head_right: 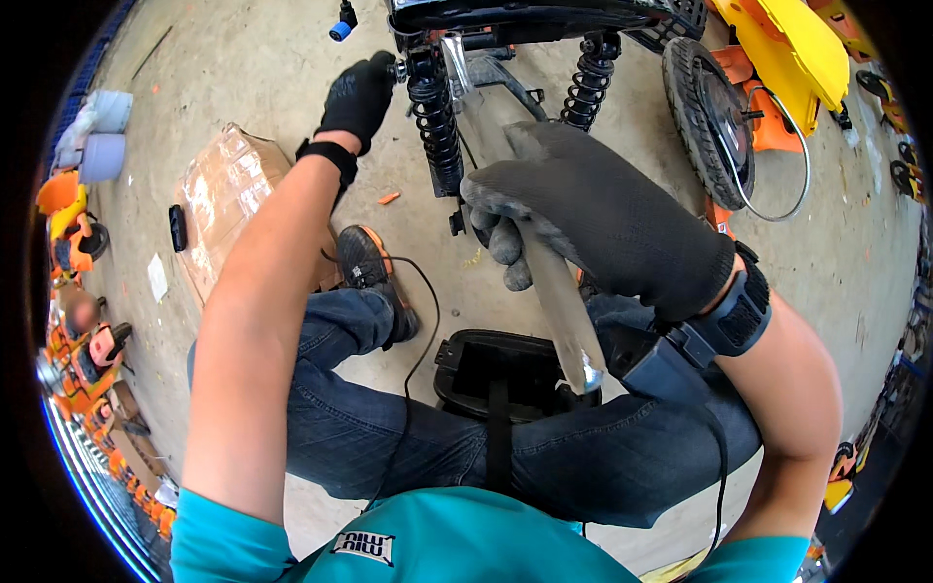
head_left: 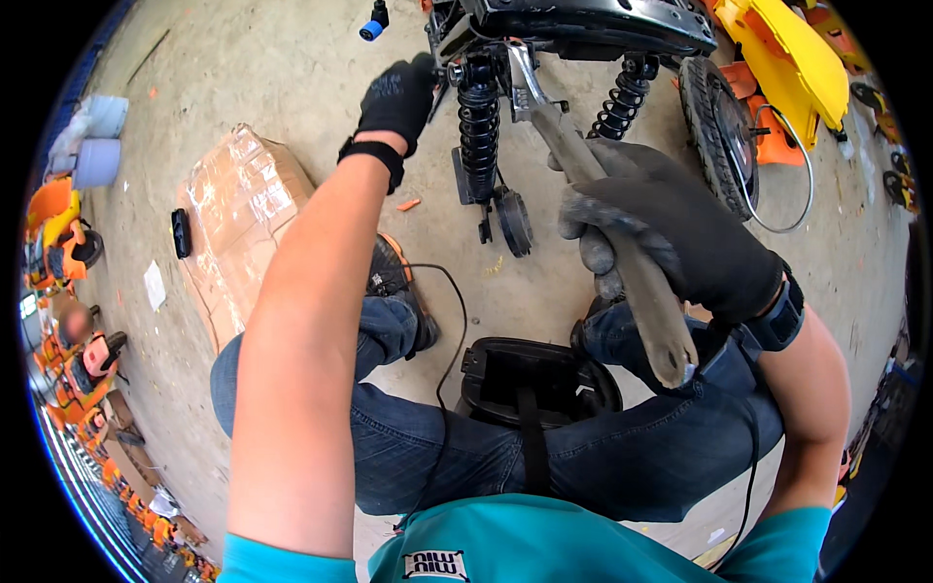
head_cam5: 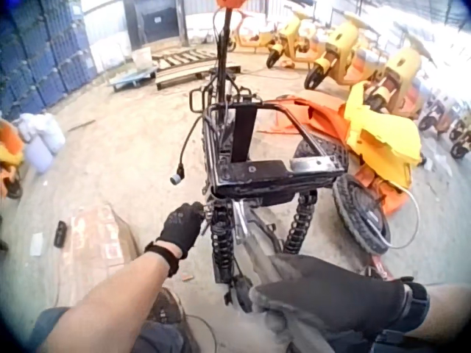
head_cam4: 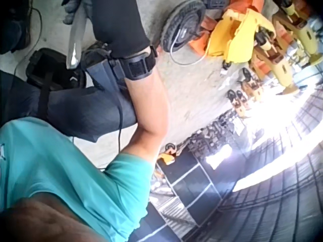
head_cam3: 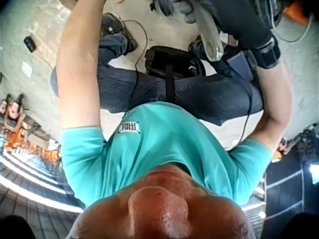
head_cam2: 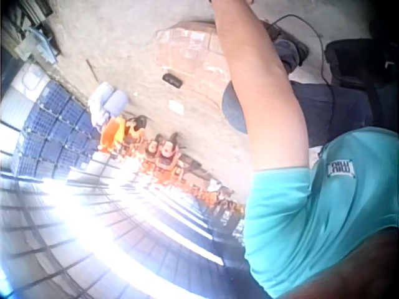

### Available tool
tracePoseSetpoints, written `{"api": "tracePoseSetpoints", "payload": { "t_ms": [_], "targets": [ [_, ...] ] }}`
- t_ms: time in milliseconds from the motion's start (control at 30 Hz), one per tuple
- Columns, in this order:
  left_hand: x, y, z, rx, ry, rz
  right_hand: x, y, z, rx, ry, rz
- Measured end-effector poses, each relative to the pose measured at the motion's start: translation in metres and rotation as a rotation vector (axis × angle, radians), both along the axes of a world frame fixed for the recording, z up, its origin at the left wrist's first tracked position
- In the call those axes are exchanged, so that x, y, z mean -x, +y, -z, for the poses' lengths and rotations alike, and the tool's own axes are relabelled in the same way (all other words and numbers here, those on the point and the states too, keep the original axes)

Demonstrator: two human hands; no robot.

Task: The person attaches a component to a motorcycle frame by hand and tightens a bolt using an adjustable wrench. They work on the rear suspension area while wearing black gloves.

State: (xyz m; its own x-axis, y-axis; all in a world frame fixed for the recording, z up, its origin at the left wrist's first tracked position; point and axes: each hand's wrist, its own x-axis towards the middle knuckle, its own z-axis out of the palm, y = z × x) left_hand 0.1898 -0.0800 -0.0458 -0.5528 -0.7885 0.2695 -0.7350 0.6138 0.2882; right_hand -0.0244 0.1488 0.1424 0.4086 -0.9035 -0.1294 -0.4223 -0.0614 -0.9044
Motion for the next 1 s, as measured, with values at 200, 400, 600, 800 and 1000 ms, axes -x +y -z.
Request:
{"api": "tracePoseSetpoints", "payload": {
  "t_ms": [200, 400, 600, 800, 1000],
  "targets": [
    [0.000, -0.031, -0.024, 0.009, 0.066, -0.003, 0.009, 0.002, 0.003, 0.354, 0.325, -0.100],
    [0.005, -0.041, -0.049, -0.374, 0.466, -0.113, 0.011, -0.005, -0.008, 0.233, 0.267, -0.175],
    [0.001, -0.048, -0.076, -0.891, 1.050, -0.161, 0.008, -0.008, -0.009, -0.110, 0.090, 0.007],
    [0.014, -0.034, -0.107, -0.533, 0.999, -0.132, 0.006, -0.008, -0.013, -0.599, -0.095, 0.242],
    [0.024, 0.033, -0.153, -0.423, 1.107, -0.081, -0.001, -0.006, -0.015, -0.550, -0.090, 0.249]
  ]
}}
